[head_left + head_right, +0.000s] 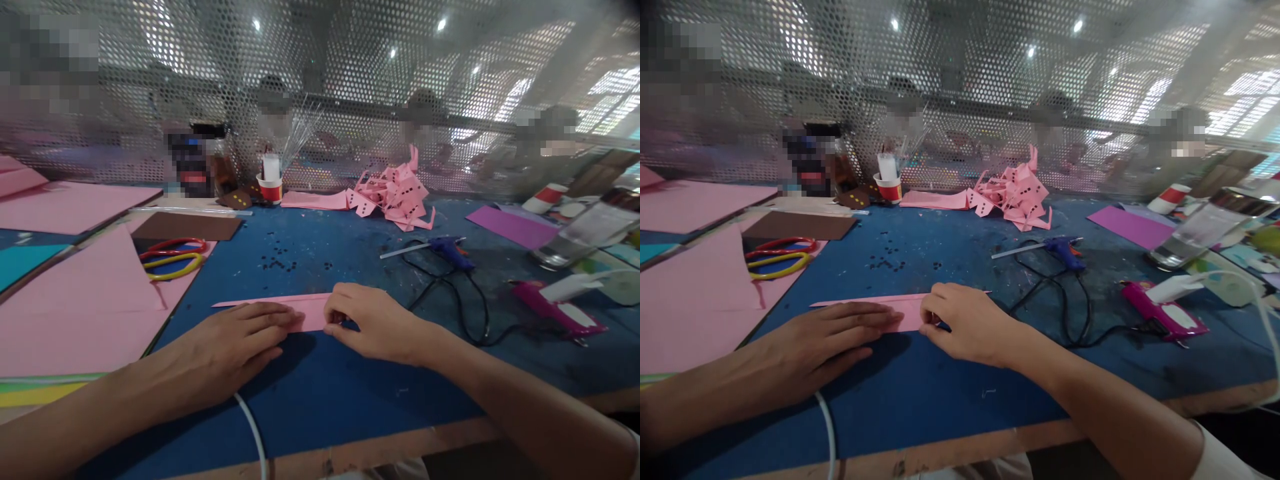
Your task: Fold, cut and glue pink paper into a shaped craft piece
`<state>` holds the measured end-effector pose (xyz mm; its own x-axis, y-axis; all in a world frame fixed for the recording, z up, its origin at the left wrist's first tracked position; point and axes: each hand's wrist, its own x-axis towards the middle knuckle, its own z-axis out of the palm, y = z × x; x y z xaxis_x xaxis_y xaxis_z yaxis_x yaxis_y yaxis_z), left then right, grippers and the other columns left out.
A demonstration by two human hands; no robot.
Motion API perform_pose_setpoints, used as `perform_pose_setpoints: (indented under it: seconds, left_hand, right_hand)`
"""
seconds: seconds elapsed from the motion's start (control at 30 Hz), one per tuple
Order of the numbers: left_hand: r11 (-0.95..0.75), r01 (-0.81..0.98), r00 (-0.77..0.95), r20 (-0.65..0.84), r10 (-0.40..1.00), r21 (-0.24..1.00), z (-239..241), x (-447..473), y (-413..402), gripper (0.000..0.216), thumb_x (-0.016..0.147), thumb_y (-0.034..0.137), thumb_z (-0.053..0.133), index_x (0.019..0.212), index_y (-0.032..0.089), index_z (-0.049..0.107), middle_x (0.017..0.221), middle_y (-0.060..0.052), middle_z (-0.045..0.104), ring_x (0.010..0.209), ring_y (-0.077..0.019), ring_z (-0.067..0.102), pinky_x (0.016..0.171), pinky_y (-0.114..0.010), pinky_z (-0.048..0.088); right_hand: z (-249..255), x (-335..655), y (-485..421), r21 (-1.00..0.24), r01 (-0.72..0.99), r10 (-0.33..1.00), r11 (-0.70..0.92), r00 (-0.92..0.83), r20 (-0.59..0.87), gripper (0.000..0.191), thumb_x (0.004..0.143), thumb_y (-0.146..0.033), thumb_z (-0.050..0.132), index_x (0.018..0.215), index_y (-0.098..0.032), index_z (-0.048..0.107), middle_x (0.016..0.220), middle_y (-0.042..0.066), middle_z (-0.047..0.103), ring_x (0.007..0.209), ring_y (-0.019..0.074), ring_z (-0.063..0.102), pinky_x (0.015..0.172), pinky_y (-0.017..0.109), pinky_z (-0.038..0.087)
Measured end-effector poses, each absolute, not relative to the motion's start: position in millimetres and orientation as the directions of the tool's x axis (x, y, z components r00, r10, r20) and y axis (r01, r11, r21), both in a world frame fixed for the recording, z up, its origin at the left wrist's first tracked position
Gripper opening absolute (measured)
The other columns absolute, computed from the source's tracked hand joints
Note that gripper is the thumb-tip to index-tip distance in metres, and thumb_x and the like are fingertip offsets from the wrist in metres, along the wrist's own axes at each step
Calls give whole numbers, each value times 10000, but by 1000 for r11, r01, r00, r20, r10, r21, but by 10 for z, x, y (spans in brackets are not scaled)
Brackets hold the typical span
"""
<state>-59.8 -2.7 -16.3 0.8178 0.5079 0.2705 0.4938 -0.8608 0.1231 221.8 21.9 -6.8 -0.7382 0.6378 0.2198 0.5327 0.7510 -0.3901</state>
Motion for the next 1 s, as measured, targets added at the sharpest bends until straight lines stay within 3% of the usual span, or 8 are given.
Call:
perform_pose_setpoints:
  seconds: [0.27,1.0]
  left_hand:
    - [-850,505,818,232,527,150,-189,-676,-47,401,998,195,512,1396,226,554,1456,-53,581,1348,-191,535,1132,-353,479]
    - [-834,493,799,250,546,247,-173,-738,-57,359,984,163,522,1335,209,584,1432,-84,594,1326,-193,557,1104,-343,507]
  right_hand:
    - [-52,2222,222,-385,536,638,752,-740,215,28,936,-211,608,919,-193,595,920,11,617,837,146,550,746,270,393]
    - [-31,2230,213,-386,527,629,757,-748,213,30,929,-200,618,918,-187,593,935,15,621,843,144,550,741,268,393]
